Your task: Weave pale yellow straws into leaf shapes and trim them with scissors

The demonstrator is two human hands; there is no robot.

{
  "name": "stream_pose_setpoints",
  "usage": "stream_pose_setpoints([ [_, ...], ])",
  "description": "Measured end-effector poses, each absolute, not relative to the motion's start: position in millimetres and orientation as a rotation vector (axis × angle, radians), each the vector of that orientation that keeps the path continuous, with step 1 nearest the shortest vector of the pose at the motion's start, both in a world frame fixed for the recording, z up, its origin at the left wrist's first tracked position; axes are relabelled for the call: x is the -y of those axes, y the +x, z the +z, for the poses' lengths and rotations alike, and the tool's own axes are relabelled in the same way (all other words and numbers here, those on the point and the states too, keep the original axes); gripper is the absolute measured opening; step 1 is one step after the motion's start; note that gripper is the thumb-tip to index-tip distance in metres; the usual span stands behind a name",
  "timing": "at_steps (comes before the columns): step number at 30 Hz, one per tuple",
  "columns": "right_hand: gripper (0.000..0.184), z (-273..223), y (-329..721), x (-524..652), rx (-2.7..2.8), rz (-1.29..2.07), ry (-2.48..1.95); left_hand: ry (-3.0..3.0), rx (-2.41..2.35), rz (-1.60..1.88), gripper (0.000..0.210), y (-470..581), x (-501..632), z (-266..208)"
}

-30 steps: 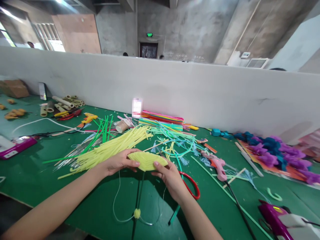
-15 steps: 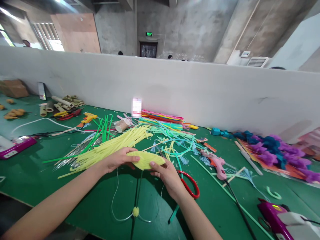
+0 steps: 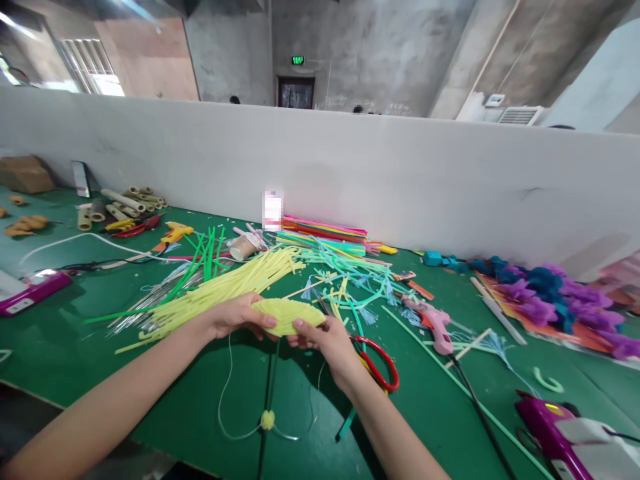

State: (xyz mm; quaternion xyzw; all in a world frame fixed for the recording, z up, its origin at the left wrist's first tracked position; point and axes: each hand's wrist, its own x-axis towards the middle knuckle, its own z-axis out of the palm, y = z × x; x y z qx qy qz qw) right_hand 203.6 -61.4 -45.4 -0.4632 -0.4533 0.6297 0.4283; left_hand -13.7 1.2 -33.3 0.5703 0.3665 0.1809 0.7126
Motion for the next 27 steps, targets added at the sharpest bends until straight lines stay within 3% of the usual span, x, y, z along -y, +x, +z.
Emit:
stream_pose_setpoints([
  [17,0.044,-40.7,209.5,55.8,1.089,1.574,-1.259,1.286,-0.848,0.459,0.046,-8.3,4.9,-30.3],
  [27,0.037,-36.9,205.4,55.8,1.113,1.585,-1.314,1.282,-0.874,0.479,0.040,-4.3,6.0,-32.2],
])
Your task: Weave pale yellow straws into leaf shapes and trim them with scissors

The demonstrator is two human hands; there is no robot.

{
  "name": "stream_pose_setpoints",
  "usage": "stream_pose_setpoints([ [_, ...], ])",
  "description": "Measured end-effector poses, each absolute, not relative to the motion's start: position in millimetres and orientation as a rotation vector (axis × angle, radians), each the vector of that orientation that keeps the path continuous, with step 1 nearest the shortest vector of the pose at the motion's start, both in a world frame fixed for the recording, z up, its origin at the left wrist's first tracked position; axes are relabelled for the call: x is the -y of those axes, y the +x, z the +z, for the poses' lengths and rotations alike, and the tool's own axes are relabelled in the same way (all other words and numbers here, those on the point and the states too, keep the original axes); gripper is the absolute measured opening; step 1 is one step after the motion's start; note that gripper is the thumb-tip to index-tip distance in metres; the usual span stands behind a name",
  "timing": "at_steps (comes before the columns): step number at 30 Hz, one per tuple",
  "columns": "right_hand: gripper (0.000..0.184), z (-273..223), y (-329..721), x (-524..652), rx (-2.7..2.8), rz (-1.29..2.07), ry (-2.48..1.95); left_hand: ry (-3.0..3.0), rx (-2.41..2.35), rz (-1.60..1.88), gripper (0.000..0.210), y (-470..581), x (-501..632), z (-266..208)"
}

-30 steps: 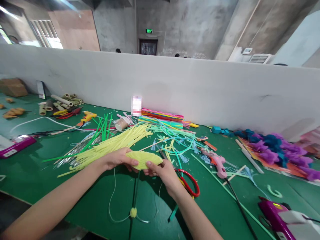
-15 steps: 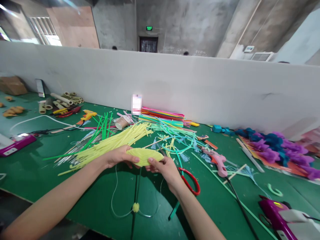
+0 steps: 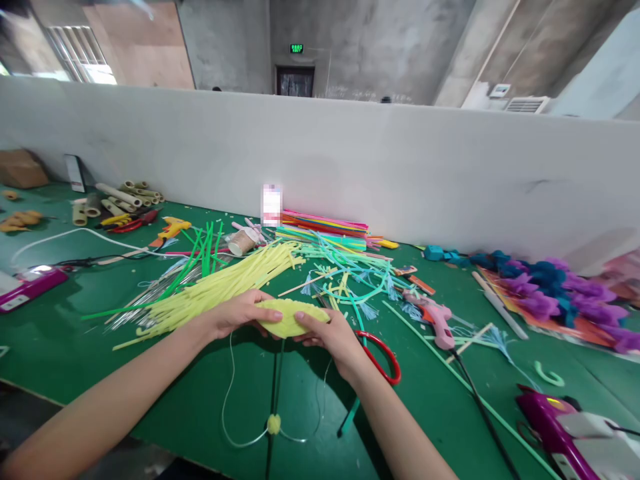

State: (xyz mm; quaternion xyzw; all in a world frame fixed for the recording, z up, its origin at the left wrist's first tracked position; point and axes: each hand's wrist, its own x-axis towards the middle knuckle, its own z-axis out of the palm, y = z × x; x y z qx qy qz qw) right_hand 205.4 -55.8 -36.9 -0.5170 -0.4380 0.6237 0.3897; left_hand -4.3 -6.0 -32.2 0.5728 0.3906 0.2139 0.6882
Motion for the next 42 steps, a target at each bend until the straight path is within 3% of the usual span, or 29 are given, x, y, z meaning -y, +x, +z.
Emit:
stream_pose_setpoints([
  [42,0.036,-45.6,216.7,44.3,1.245,1.554,-1.363,1.204,-1.015,0.471,0.041,8.4,4.4,-37.6],
])
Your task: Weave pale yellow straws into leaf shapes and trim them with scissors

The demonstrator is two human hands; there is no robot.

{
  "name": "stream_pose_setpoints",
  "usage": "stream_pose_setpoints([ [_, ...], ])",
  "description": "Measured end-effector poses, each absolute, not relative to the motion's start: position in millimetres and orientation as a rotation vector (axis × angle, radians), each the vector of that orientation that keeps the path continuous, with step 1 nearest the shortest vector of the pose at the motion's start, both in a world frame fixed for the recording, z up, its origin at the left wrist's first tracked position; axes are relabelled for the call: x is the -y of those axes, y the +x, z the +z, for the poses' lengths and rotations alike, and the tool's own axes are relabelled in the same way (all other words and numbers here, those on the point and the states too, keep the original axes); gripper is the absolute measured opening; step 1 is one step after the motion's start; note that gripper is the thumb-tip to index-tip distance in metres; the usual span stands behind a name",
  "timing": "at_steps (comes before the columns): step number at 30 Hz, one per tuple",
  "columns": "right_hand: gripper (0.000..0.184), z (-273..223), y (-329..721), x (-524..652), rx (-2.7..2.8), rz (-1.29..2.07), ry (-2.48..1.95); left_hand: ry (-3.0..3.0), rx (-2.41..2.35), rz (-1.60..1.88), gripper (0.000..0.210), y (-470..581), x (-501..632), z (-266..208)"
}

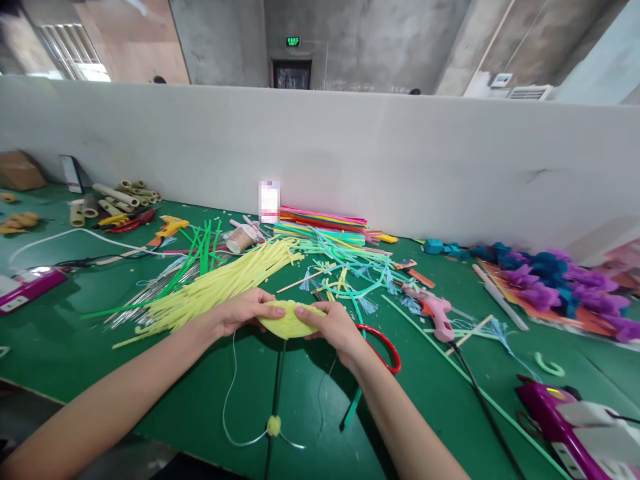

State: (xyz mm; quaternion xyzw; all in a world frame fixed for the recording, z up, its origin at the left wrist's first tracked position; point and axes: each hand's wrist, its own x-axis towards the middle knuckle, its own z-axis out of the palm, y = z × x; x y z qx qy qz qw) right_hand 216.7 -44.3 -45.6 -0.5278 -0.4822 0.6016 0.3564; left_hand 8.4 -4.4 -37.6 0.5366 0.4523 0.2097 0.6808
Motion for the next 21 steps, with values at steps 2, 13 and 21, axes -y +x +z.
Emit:
stream_pose_setpoints([
  [2,0.036,-45.9,217.6,44.3,1.245,1.553,-1.357,1.204,-0.991,0.466,0.041,7.4,3.2,-39.2],
  [13,0.034,-42.3,217.6,45.3,1.243,1.537,-1.376,1.187,-0.928,0.454,0.040,5.4,1.0,-41.1],
  [21,0.036,-33.7,219.0,54.4,1.247,1.643,-1.324,1.173,-0.834,0.353,0.049,-0.5,5.0,-37.1],
])
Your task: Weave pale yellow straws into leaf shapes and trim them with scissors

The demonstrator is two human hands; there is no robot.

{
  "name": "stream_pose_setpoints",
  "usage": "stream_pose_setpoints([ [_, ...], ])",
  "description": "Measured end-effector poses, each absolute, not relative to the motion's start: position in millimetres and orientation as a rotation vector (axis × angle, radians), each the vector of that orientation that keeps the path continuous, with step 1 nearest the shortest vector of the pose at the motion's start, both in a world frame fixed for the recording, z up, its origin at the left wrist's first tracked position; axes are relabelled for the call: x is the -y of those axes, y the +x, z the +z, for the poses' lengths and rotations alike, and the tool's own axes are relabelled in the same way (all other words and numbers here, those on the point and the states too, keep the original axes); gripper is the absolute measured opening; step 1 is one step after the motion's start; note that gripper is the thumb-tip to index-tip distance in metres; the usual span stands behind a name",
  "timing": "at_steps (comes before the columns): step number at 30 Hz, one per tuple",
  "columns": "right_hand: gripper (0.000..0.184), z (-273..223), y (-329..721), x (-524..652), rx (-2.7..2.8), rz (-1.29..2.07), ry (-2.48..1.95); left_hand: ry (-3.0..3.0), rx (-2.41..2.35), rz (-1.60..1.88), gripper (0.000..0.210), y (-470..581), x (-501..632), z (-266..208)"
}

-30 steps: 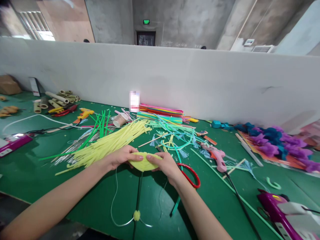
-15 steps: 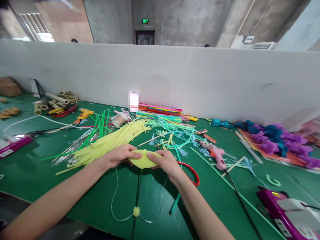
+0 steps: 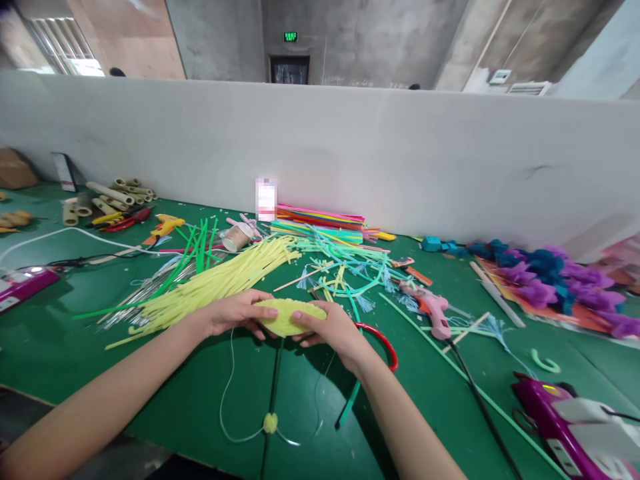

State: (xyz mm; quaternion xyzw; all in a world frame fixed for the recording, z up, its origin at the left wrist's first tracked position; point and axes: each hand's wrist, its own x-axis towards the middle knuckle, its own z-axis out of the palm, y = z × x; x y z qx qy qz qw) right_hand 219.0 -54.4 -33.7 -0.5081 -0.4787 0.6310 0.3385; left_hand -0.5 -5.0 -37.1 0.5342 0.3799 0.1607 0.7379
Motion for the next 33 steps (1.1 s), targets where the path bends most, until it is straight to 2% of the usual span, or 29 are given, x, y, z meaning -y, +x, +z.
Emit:
stream_pose_setpoints([
  [11,0.039,-34.5,220.3,60.4,1.333,1.664,-1.309,1.285,-0.767,0.298,0.061,0.9,12.0,-35.6],
  [16,0.053,-30.3,220.6,61.7,1.363,1.549,-1.332,1.648,-0.800,0.514,0.077,1.1,13.7,-30.4],
  [19,0.061,-28.7,223.5,63.0,1.522,1.335,-1.378,1.951,-0.841,0.609,0.068,0.3,15.4,-27.7],
  [24,0.059,-31.7,228.1,64.6,1.817,0.925,-1.433,2.192,-0.881,0.663,0.062,-1.5,17.4,-30.9],
  [33,0.053,-32.1,228.3,65.0,1.918,0.785,-1.450,2.114,-0.868,0.687,0.058,-1.4,17.1,-31.9],
])
